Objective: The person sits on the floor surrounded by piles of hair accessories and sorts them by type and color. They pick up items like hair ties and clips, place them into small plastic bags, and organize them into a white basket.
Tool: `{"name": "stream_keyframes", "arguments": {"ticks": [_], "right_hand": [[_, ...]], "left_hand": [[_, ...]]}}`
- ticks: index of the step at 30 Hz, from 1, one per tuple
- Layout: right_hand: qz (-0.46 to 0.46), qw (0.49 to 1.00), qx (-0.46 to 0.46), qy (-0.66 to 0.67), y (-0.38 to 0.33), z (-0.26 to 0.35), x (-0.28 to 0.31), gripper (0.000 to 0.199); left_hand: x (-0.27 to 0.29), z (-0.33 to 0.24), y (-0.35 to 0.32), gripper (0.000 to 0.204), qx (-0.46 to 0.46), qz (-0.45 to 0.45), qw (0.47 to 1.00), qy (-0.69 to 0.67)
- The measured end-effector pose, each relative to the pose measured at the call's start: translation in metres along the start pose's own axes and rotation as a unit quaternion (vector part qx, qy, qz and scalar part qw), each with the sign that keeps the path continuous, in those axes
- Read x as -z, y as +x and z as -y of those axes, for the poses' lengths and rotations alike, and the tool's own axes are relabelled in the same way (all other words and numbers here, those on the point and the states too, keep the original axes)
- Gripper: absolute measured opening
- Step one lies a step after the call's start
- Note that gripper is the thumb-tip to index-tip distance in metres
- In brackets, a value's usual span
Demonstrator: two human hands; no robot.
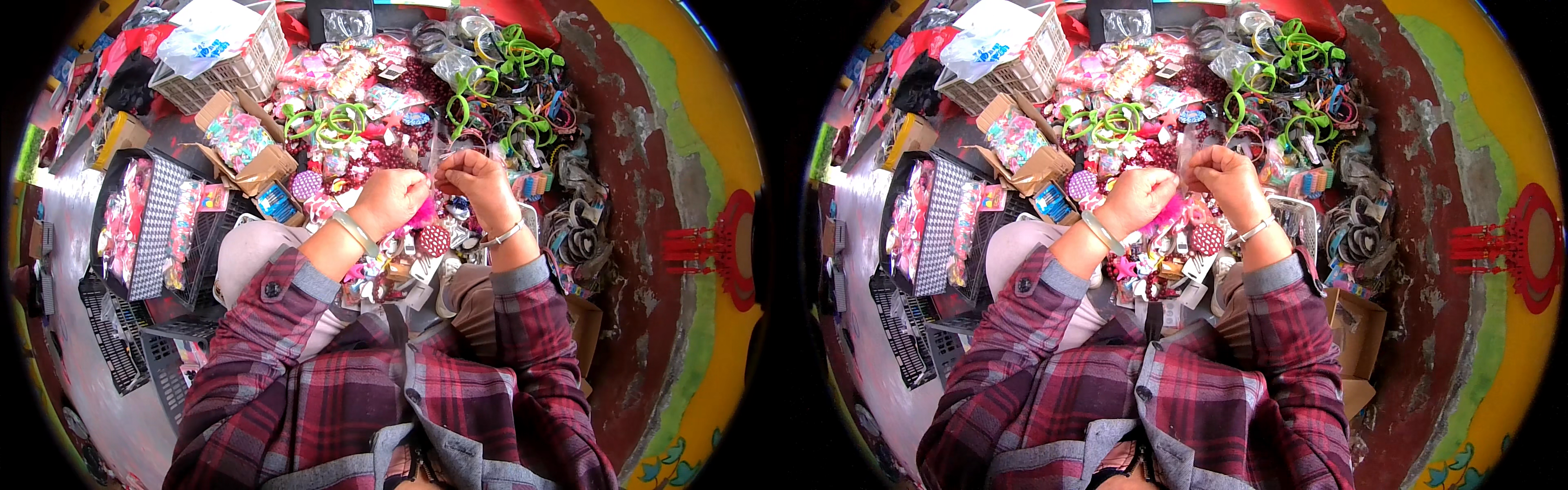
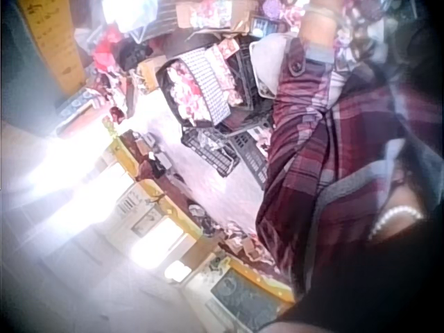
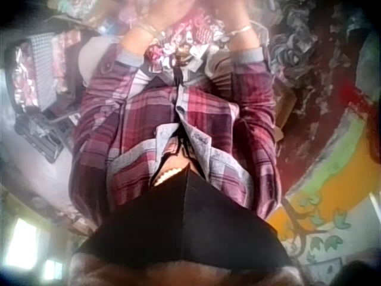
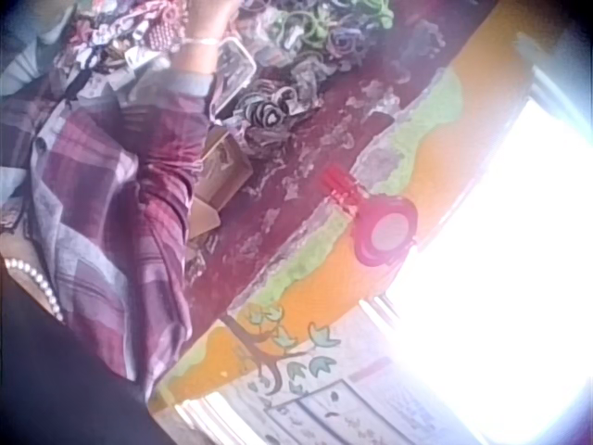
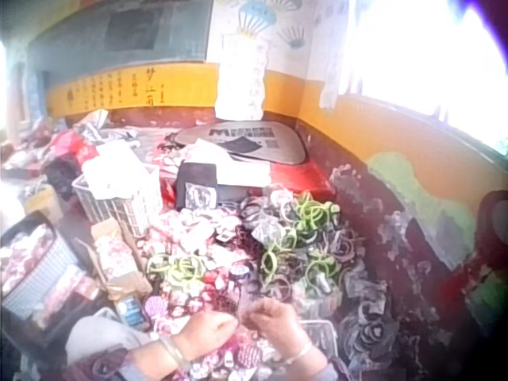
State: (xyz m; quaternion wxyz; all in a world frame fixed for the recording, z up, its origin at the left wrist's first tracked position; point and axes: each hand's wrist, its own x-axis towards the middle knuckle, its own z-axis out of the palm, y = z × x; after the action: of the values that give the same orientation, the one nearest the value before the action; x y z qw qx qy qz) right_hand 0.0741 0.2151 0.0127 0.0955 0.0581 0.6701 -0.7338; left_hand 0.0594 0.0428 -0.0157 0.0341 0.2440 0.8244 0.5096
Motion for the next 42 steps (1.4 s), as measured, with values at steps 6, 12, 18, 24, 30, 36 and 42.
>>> {"name": "stream_keyframes", "arguments": {"ticks": [6, 12, 18, 24, 30, 36, 42], "right_hand": [[-0.019, 1.0, 0.018, -0.016, 0.001, -0.001, 0.0, 0.007], [-0.082, 0.984, 0.041, -0.151, 0.006, -0.008, 0.001, 0.01], [-0.153, 0.873, 0.126, -0.445, -0.007, 0.008, -0.016, 0.026], [-0.135, 0.788, 0.237, -0.552, -0.011, 0.003, -0.018, 0.036], [-0.112, 0.785, 0.245, -0.558, -0.015, 0.0, -0.025, 0.033], [-0.042, 0.836, 0.15, -0.526, -0.01, -0.001, -0.01, 0.021], [-0.044, 0.836, 0.186, -0.515, -0.01, -0.007, -0.014, 0.014]], "left_hand": [[-0.001, -0.001, -0.002, 0.022, -0.035, -0.006, 0.999, 0.021], [-0.004, -0.005, -0.004, 0.022, -0.064, 0.005, 0.998, 0.02], [0.001, -0.012, -0.006, 0.022, -0.046, -0.043, 0.998, 0.028], [0.002, -0.018, -0.001, 0.038, -0.103, -0.205, 0.966, 0.121], [0.001, -0.007, -0.003, 0.03, -0.067, -0.022, 0.994, 0.086], [-0.002, -0.004, -0.004, 0.023, -0.021, 0.014, 0.994, 0.109], [-0.01, 0.012, -0.002, 0.017, 0.013, -0.027, 0.987, 0.158]]}}
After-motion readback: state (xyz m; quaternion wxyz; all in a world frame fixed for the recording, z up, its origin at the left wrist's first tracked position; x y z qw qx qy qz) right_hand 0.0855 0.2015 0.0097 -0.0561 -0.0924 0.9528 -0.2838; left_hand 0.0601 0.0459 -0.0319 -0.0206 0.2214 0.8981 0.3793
